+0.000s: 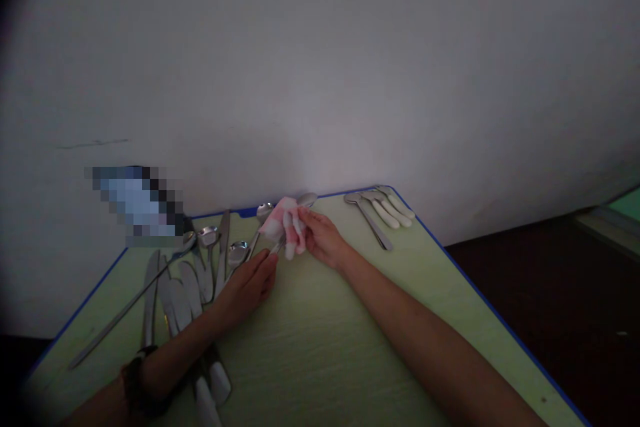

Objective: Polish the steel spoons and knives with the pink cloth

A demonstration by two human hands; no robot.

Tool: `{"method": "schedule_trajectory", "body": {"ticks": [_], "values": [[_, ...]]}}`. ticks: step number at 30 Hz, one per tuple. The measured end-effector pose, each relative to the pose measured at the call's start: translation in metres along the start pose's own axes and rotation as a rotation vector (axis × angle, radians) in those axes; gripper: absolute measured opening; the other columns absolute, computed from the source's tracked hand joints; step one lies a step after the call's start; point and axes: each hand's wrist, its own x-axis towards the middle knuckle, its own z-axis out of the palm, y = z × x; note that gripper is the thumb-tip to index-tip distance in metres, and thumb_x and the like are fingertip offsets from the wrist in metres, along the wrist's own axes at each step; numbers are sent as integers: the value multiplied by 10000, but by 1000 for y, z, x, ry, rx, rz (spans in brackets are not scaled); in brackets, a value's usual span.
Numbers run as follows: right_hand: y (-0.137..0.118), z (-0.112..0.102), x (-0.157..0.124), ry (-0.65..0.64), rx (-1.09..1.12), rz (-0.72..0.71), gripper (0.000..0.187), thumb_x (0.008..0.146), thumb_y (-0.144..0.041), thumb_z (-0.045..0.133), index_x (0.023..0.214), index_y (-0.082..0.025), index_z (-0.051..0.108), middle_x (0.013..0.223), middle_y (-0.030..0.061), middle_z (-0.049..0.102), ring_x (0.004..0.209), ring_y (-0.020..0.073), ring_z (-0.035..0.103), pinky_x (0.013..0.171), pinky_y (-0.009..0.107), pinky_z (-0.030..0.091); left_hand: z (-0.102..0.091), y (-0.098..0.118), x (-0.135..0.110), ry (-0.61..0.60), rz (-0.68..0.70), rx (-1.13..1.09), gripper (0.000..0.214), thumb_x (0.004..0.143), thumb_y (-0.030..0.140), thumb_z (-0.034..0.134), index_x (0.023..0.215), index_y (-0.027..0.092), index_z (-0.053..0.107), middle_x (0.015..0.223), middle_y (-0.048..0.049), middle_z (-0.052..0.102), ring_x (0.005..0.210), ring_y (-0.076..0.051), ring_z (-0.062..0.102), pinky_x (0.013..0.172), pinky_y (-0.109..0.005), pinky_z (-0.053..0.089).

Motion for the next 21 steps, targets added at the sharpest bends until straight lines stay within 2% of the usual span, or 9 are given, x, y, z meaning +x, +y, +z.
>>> {"method": "schedule_trajectory", "body": {"ticks": [7, 12, 17, 21], "values": [[0, 1, 1, 44, 22, -33, 192, 713, -323, 722, 736, -143, 658, 648, -18, 643, 555, 72, 540, 520, 176, 440, -1, 1, 0, -44, -16, -31, 336, 914, 445, 329, 665, 223, 368, 531, 55, 400, 456, -101, 379, 440, -228, 301], [1, 0, 1, 57, 14, -24, 152, 734, -296, 703, 764, -155, 653, 671, -20, 648, 545, 75, 536, 519, 187, 442, -2, 4, -2, -21, 2, 17, 328, 903, 438, 357, 659, 220, 383, 545, 45, 409, 477, -108, 381, 454, -232, 295], [-1, 1, -1, -17, -19, 1, 181, 730, -318, 701, 764, -155, 629, 603, -31, 623, 487, 73, 499, 459, 184, 395, -5, 11, -5, -34, 33, 99, 270, 864, 417, 427, 688, 213, 432, 560, 46, 409, 506, -120, 384, 470, -233, 276], [-2, 3, -4, -86, -63, 43, 188, 749, -332, 675, 762, -161, 597, 563, -38, 603, 444, 77, 475, 428, 193, 364, -4, 12, -4, -56, 30, 73, 239, 855, 419, 435, 750, 207, 460, 561, 60, 393, 496, -113, 351, 461, -227, 252]]}}
